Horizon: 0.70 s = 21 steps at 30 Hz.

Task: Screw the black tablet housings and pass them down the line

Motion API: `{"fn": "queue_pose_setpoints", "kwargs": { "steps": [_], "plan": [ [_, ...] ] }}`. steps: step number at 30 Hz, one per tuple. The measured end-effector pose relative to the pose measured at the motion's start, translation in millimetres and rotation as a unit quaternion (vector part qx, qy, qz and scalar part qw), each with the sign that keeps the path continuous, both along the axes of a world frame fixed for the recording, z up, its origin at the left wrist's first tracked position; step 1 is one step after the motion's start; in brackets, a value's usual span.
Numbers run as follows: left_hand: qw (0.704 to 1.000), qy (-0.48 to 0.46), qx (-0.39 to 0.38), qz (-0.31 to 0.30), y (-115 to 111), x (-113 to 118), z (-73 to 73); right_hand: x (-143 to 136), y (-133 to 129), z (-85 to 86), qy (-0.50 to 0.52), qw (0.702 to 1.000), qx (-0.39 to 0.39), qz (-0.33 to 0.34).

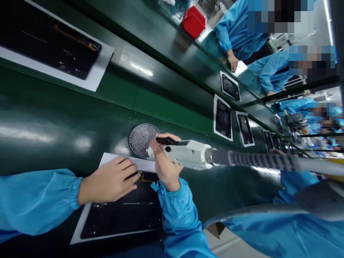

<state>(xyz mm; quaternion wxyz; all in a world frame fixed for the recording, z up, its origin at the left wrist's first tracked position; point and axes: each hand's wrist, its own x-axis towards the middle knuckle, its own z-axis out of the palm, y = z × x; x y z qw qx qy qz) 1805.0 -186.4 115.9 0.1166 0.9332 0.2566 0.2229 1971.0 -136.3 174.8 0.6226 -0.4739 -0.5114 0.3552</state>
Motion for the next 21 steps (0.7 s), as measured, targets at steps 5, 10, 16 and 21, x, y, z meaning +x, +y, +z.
{"fn": "queue_pose_setpoints", "kwargs": {
  "steps": [5, 10, 16, 21],
  "plan": [
    [1.000, -0.001, -0.009, -0.004, -1.5, 1.1, -2.2, -1.4, 3.6, -10.4, 0.017, 1.000, -0.013, 0.019],
    [1.000, -0.010, -0.005, 0.000, -2.1, 3.1, -1.7, 0.5, 6.0, -12.2, 0.003, 1.000, -0.015, 0.021],
    [1.000, 0.018, -0.020, 0.015, -4.4, 5.6, 1.5, 1.8, 7.5, -14.1, 0.014, 1.000, -0.020, 0.014],
    [0.999, 0.028, -0.019, 0.004, -4.6, 4.7, 2.7, 1.9, 7.1, -15.7, 0.017, 1.000, -0.009, 0.012]
  ]
}}
